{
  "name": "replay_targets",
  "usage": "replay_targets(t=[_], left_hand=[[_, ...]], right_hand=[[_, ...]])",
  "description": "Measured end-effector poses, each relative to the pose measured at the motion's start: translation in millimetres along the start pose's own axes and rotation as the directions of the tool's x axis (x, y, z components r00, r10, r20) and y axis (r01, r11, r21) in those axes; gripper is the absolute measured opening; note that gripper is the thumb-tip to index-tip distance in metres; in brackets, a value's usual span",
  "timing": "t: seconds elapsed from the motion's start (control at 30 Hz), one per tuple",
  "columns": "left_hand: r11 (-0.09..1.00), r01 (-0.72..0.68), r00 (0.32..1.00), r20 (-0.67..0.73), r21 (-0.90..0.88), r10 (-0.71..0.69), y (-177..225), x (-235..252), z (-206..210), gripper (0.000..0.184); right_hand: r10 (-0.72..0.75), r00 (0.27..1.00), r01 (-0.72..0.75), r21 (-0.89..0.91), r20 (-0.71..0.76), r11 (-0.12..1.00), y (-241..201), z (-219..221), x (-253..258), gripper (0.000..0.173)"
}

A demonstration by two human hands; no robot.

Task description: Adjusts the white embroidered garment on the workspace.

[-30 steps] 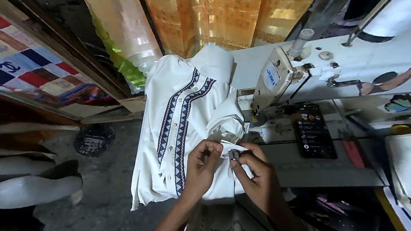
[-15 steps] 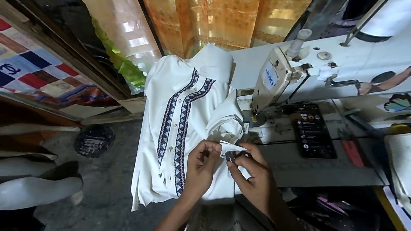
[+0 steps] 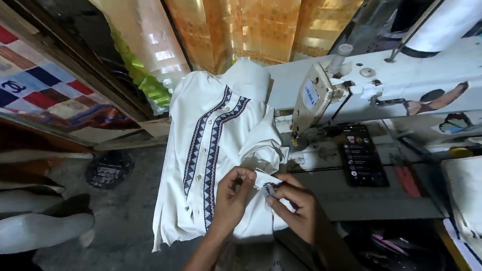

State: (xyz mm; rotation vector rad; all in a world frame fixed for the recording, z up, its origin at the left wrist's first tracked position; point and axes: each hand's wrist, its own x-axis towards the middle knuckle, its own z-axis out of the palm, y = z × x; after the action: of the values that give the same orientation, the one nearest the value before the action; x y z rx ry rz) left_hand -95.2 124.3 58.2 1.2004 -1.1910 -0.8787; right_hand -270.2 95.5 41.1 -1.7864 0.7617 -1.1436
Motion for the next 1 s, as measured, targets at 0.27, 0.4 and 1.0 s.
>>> replay_targets(t=[0.27,0.4,1.0], left_hand=[[0.998,-0.069,0.97,0.232,0.001,0.066,-1.7,4.3,-7.9,0.015],[0.943,-0.199,0.962,0.239,0.266,0.135,-1.2,2.4,-4.0,0.017],[0.984,-0.065,0.995,0.088,0.168,0.051,-0.4,-16.0,-1.2,0.014]], right_hand=[[0.021,0.981,-0.08,0.304,0.191,0.949,-3.1,-34.8,-2.4,0.019],[-0.056,0.987,0.026,0.188,0.154,0.982,7.1,-31.4,-7.5,0.024],[0.085,0.986,-0.145,0.47,0.146,0.871,11.7,-17.8,-18.1,0.016]])
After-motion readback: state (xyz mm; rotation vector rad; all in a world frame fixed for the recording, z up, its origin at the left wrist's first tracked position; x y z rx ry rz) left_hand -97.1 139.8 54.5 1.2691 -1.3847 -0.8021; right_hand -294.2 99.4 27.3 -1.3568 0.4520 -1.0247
